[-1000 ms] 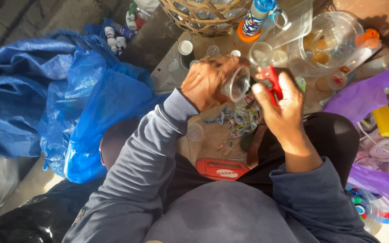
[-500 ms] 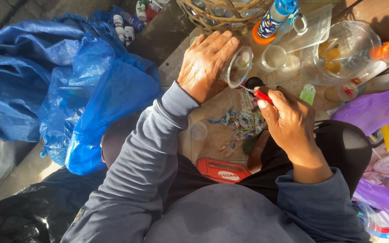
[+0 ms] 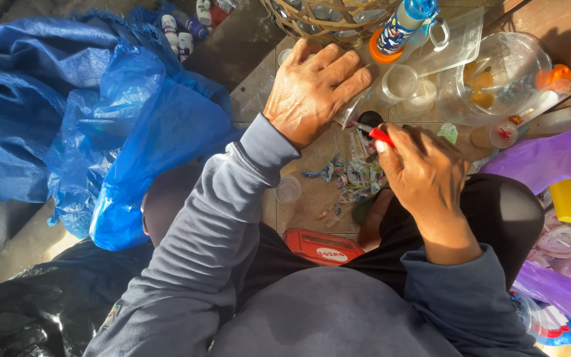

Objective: Sorting and cutting plastic containers for recycling

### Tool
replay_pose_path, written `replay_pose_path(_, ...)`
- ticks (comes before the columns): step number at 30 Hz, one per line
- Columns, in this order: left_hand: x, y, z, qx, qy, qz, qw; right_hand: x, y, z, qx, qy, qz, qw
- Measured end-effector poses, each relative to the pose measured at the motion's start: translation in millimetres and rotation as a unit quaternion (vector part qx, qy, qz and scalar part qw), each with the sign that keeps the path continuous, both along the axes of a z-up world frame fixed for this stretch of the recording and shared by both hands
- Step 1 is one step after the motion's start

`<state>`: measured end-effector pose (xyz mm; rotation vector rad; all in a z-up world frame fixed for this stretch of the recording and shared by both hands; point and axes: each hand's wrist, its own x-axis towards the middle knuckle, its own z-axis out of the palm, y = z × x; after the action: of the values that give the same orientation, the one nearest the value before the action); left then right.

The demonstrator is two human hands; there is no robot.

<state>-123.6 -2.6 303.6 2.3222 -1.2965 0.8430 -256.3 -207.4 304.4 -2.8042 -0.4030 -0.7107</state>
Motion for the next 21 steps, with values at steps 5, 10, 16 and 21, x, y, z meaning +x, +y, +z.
replay_pose_path(5,2,1,-5,-0.003,0.03,-0.011,0.999,1,2,-3,0.038,-0.002,0.008,0.999)
replay_pose_path(10,3,3,1,-0.006,0.053,-0.017,0.998,3,5,3,0.043,-0.017,0.031,0.998)
replay_pose_path(16,4,2,-5,-0.009,0.071,-0.014,0.997,4,-3,-5,0.019,-0.014,-0.002,1.0)
replay_pose_path(21,7,-3,-13,-0.012,0.098,-0.039,0.994,6,-8,-7,0.005,-0.024,-0.017,1.0)
